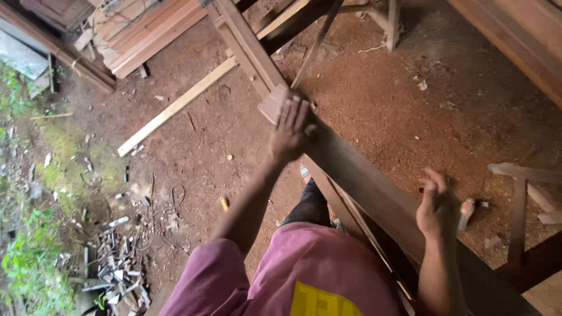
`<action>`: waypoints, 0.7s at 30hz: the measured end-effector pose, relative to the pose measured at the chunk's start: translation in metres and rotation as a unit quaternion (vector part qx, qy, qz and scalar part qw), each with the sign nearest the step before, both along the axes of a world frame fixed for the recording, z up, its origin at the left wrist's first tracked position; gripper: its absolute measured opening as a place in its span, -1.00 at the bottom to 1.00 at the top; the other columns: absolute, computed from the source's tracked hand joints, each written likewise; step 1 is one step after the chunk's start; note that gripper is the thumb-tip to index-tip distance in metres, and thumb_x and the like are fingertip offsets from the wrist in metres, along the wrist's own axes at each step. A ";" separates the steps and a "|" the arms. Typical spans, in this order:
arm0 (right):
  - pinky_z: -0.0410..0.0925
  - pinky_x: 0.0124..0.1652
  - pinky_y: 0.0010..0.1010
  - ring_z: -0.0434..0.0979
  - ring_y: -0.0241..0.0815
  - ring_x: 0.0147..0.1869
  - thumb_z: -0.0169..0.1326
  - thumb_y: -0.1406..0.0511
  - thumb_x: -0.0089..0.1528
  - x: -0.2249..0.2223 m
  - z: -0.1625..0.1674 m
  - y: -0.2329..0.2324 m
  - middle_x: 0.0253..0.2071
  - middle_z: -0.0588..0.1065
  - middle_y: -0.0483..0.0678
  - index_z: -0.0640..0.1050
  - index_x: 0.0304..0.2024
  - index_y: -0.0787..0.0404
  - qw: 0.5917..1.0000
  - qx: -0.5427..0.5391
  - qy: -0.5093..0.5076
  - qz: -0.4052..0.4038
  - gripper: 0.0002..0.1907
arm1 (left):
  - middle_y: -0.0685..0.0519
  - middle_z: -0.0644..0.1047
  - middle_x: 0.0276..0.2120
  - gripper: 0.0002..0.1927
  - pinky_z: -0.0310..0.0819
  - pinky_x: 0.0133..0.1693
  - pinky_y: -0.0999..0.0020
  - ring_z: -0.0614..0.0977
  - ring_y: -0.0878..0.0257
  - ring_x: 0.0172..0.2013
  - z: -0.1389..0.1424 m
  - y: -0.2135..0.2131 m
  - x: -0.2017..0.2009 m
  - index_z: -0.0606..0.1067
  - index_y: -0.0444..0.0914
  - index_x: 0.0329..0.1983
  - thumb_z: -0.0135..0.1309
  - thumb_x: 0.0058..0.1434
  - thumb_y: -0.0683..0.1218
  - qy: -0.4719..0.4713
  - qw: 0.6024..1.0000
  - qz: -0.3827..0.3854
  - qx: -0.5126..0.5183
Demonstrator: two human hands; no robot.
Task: The person sands long wood beams using sandpaper by hand, moving along the length of the wood and switching between different pieces.
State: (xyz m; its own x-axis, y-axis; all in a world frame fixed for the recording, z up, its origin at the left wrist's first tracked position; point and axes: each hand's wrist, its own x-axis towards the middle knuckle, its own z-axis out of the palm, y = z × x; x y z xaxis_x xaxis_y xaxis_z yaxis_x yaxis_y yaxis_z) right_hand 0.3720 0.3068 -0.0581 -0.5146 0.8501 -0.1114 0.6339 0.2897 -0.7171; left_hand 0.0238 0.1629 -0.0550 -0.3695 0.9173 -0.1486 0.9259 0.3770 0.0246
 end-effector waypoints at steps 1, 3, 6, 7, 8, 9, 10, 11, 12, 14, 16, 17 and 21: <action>0.42 -0.04 0.00 0.60 0.20 0.03 -0.56 -0.28 0.36 0.002 -0.001 -0.001 0.02 0.57 0.18 0.43 0.36 0.21 1.000 0.008 -0.018 0.002 -0.07 | -0.22 -0.19 0.56 -0.28 -0.47 0.50 0.02 -0.22 -0.06 0.55 0.002 -0.001 -0.005 -0.17 -0.36 0.57 -0.42 0.53 0.16 -0.006 0.999 0.036 -0.027; 0.45 0.04 -0.02 0.63 0.16 0.06 -0.47 -0.24 0.41 -0.003 -0.003 -0.002 -0.12 0.61 0.17 0.41 0.40 0.15 0.999 0.024 -0.046 0.015 -0.15 | -0.28 -0.17 0.55 -0.30 -0.47 0.48 -0.01 -0.20 -0.13 0.54 -0.007 0.000 0.009 -0.15 -0.40 0.56 -0.42 0.49 0.07 0.042 0.999 0.027 -0.019; 0.43 0.03 0.05 0.60 0.21 0.09 -0.34 -0.16 0.44 -0.006 0.004 -0.004 0.00 0.61 0.12 0.42 0.40 0.08 0.994 0.069 -0.059 0.060 -0.29 | -0.65 0.10 0.49 -0.39 -0.17 0.40 -0.37 0.11 -0.56 0.43 -0.017 0.015 0.117 0.09 -0.70 0.48 -0.31 0.43 -0.23 0.363 0.926 -0.099 -0.012; 0.43 0.03 0.06 0.60 0.23 0.09 -0.29 -0.14 0.43 -0.009 0.006 -0.005 0.00 0.61 0.12 0.42 0.39 0.08 0.993 0.060 -0.085 0.061 -0.32 | -0.61 0.08 0.50 -0.38 -0.17 0.40 -0.35 0.09 -0.51 0.43 -0.016 0.006 0.142 0.08 -0.66 0.49 -0.33 0.42 -0.21 0.239 0.961 -0.123 0.069; 0.44 0.02 0.07 0.60 0.24 0.08 -0.23 -0.13 0.43 -0.015 0.009 -0.003 0.00 0.60 0.13 0.43 0.39 0.07 0.991 0.054 -0.110 0.061 -0.35 | -0.57 0.06 0.50 -0.37 -0.17 0.40 -0.32 0.07 -0.47 0.44 -0.015 -0.006 0.148 0.06 -0.63 0.49 -0.34 0.42 -0.18 -0.027 0.970 -0.143 0.195; 0.44 0.02 0.07 0.60 0.25 0.08 -0.18 -0.11 0.43 -0.018 0.011 -0.004 0.00 0.60 0.14 0.43 0.38 0.07 0.988 0.047 -0.136 0.062 -0.37 | -0.52 0.05 0.50 -0.37 -0.18 0.41 -0.29 0.06 -0.42 0.45 -0.016 -0.004 0.142 0.05 -0.59 0.50 -0.35 0.41 -0.16 -0.074 0.967 -0.135 0.202; 0.44 0.00 0.07 0.60 0.24 0.07 -0.17 -0.11 0.40 -0.018 0.011 -0.005 -0.01 0.60 0.13 0.43 0.37 0.07 0.985 0.036 -0.155 0.063 -0.37 | -0.48 0.03 0.50 -0.36 -0.18 0.41 -0.26 0.04 -0.38 0.45 -0.018 0.000 0.121 0.03 -0.55 0.50 -0.36 0.41 -0.13 -0.061 0.981 -0.104 0.153; 0.44 -0.01 0.07 0.60 0.23 0.06 -0.15 -0.11 0.38 -0.018 0.011 -0.004 -0.02 0.60 0.13 0.42 0.36 0.07 0.982 0.025 -0.175 0.063 -0.36 | -0.43 0.01 0.50 -0.36 -0.18 0.41 -0.23 0.02 -0.34 0.46 -0.018 0.006 0.089 0.02 -0.51 0.50 -0.37 0.40 -0.11 -0.049 0.991 -0.061 0.107; 0.44 -0.03 0.06 0.60 0.22 0.05 -0.14 -0.12 0.36 -0.017 0.009 -0.003 -0.03 0.59 0.12 0.42 0.35 0.08 0.979 0.016 -0.195 0.062 -0.35 | -0.39 -0.01 0.50 -0.35 -0.19 0.42 -0.20 0.00 -0.29 0.46 -0.014 0.005 0.055 0.00 -0.47 0.51 -0.38 0.40 -0.08 -0.039 0.997 -0.015 0.066; 0.48 -0.01 0.00 0.64 0.14 0.04 -0.16 -0.13 0.38 -0.016 0.006 -0.002 -0.02 0.61 0.08 0.42 0.35 0.08 0.975 -0.008 -0.213 0.062 -0.35 | -0.30 -0.04 0.50 -0.34 -0.19 0.42 -0.14 -0.04 -0.20 0.48 0.000 -0.001 -0.003 -0.02 -0.40 0.52 -0.40 0.39 -0.03 0.055 0.998 0.034 0.004; 0.49 -0.02 -0.03 0.65 0.11 0.03 -0.18 -0.13 0.40 -0.014 0.002 -0.006 -0.01 0.61 0.08 0.42 0.35 0.09 0.977 0.005 -0.206 0.062 -0.35 | -0.21 -0.08 0.50 -0.33 -0.20 0.43 -0.09 -0.08 -0.11 0.49 0.008 -0.002 -0.016 -0.05 -0.32 0.53 -0.42 0.38 0.02 0.069 0.995 0.067 0.001; 0.49 -0.03 -0.02 0.64 0.12 0.03 -0.19 -0.13 0.41 -0.010 0.002 -0.006 0.00 0.60 0.09 0.43 0.34 0.09 0.978 0.032 -0.195 0.068 -0.36 | -0.22 -0.06 0.50 -0.32 -0.20 0.44 -0.12 -0.08 -0.13 0.49 0.008 0.000 -0.012 -0.02 -0.33 0.52 -0.41 0.43 0.12 -0.016 0.991 0.118 0.062; 0.48 -0.09 -0.04 0.62 0.05 -0.05 -0.29 -0.07 0.42 -0.011 -0.004 0.002 -0.07 0.60 0.08 0.32 0.45 0.13 0.993 -0.004 -0.107 0.046 -0.33 | -0.11 0.01 0.55 -0.27 -0.23 0.50 -0.06 -0.01 0.00 0.54 -0.006 0.012 0.110 0.04 -0.26 0.56 -0.25 0.37 0.11 0.043 0.993 -0.069 0.082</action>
